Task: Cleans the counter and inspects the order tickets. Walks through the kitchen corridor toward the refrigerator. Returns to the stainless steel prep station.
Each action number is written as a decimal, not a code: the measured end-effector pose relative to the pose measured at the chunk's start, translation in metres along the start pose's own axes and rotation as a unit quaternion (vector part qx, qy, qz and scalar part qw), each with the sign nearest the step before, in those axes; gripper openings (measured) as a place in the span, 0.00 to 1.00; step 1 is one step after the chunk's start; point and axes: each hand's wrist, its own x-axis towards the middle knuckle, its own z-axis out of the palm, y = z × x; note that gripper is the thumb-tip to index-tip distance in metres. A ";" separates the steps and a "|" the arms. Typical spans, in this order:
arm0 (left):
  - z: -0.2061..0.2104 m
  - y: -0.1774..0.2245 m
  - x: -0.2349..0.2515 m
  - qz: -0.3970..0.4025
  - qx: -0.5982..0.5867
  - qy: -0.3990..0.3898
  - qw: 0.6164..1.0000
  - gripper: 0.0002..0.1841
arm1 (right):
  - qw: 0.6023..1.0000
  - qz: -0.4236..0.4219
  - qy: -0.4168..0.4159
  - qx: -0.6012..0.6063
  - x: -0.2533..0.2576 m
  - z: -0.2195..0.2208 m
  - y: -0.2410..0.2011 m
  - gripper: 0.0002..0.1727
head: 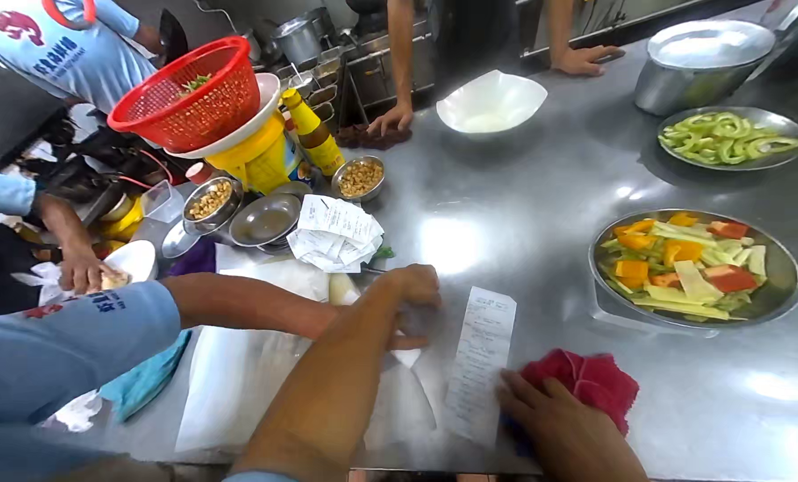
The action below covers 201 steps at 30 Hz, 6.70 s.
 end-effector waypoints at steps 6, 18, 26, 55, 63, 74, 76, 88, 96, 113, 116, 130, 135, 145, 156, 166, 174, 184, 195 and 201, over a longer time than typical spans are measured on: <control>-0.001 -0.001 0.009 0.002 0.016 -0.016 1.000 0.27 | 1.000 0.008 -0.021 -0.004 0.001 -0.003 -0.002 0.33; -0.001 0.001 0.007 -0.003 0.015 -0.014 1.000 0.29 | 0.999 0.009 -0.034 -0.011 0.002 -0.004 -0.002 0.35; 0.002 -0.003 0.010 0.002 0.008 -0.004 1.000 0.29 | 1.000 0.015 -0.025 -0.009 0.001 -0.003 -0.003 0.37; 0.005 -0.014 0.025 0.033 0.002 -0.012 0.999 0.32 | 0.999 0.022 -0.030 -0.024 0.002 -0.002 -0.004 0.42; 0.002 -0.013 0.026 0.034 0.015 -0.021 0.999 0.30 | 0.999 0.023 -0.029 -0.022 0.003 -0.002 -0.004 0.42; 0.001 -0.014 0.028 0.040 0.025 -0.009 0.999 0.29 | 0.999 0.027 -0.022 -0.012 0.002 -0.002 -0.004 0.43; 0.001 -0.013 0.028 0.036 0.031 -0.013 0.999 0.29 | 0.999 0.026 -0.014 -0.015 0.002 0.000 -0.004 0.43; 0.001 -0.012 0.029 0.037 0.043 -0.017 0.998 0.28 | 0.999 0.028 -0.003 -0.022 0.002 0.004 -0.003 0.45; 0.001 -0.013 0.030 0.042 0.054 -0.016 0.998 0.28 | 0.999 0.022 0.013 -0.034 0.002 0.007 -0.003 0.44; -0.001 -0.010 0.027 0.031 0.049 -0.019 0.998 0.30 | 0.999 0.015 0.019 -0.030 0.001 0.006 -0.003 0.45; -0.001 -0.008 0.025 0.031 0.051 -0.023 0.998 0.30 | 0.999 0.016 0.016 -0.029 0.002 0.006 -0.003 0.45; 0.000 -0.011 0.028 0.031 0.051 -0.023 0.998 0.30 | 0.999 0.020 0.006 -0.035 0.002 0.006 -0.003 0.45; -0.001 -0.010 0.026 0.035 0.044 -0.020 0.998 0.30 | 0.999 0.024 0.004 -0.024 0.002 0.005 -0.003 0.45; -0.002 -0.011 0.029 0.040 0.056 -0.028 0.997 0.29 | 0.999 0.019 0.009 -0.031 0.002 0.006 -0.002 0.45; -0.004 -0.011 0.029 0.045 0.049 -0.035 0.997 0.28 | 0.999 0.019 0.008 -0.027 0.002 0.007 -0.002 0.44; -0.002 -0.014 0.030 0.051 0.042 -0.027 0.997 0.28 | 0.999 0.016 0.023 -0.024 0.002 0.007 -0.003 0.43; -0.001 -0.014 0.030 0.051 0.049 -0.024 0.997 0.27 | 0.999 0.015 0.025 -0.031 0.001 0.007 -0.003 0.43; -0.003 -0.010 0.027 0.047 0.049 -0.029 0.997 0.27 | 0.999 0.019 0.019 -0.032 0.002 0.006 -0.003 0.44; -0.002 -0.014 0.028 0.062 0.056 -0.029 0.996 0.28 | 0.999 0.021 0.021 -0.023 0.001 0.007 -0.003 0.44; -0.003 -0.012 0.028 0.056 0.056 -0.032 0.996 0.26 | 0.999 0.020 0.026 -0.028 0.001 0.007 -0.003 0.44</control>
